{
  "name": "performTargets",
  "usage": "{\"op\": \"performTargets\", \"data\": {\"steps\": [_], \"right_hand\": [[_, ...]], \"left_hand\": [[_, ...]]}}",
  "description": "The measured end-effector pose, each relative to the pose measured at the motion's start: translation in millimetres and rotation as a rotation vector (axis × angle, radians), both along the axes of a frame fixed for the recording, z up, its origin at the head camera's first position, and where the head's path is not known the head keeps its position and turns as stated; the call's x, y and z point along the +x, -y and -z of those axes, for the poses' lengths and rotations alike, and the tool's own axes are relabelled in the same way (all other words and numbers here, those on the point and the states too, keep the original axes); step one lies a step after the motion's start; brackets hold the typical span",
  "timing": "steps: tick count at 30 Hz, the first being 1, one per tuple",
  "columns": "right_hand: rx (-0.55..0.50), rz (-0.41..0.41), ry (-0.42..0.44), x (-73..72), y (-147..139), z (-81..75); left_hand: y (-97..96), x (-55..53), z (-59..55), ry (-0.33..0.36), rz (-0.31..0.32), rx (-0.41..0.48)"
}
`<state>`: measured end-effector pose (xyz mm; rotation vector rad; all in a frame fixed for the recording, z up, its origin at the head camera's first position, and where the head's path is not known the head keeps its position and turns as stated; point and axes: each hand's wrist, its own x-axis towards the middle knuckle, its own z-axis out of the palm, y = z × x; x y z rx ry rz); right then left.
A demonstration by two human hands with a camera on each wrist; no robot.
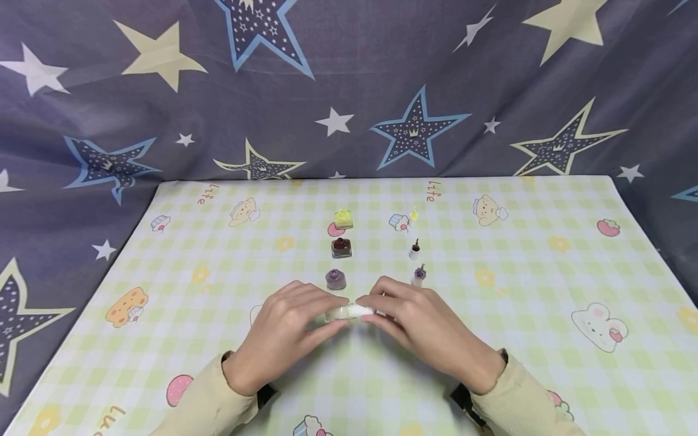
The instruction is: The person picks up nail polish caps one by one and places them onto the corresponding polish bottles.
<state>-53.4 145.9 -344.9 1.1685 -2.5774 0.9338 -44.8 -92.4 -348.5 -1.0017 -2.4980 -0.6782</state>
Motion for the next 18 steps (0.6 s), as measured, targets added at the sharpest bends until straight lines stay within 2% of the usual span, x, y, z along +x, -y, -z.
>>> {"op": "performTargets", "data": {"steps": [7,13,18], "right_hand": [[-0.029,0.025,-0.035,0.8,1.9,1.7],[-0.014,0.069,-0.04,2.3,3.5,3.7],[-0.015,0.111,0.013,2.6,6.2,7.7]], "left_hand": [[-0.5,0.3,0.0,-0.005,-0.006,0.004],[-1.3,1.5,1.9,0.011,-0.004,0.032],[-2.7,2.2,4.2,0.025,0.006,0.053]]}}
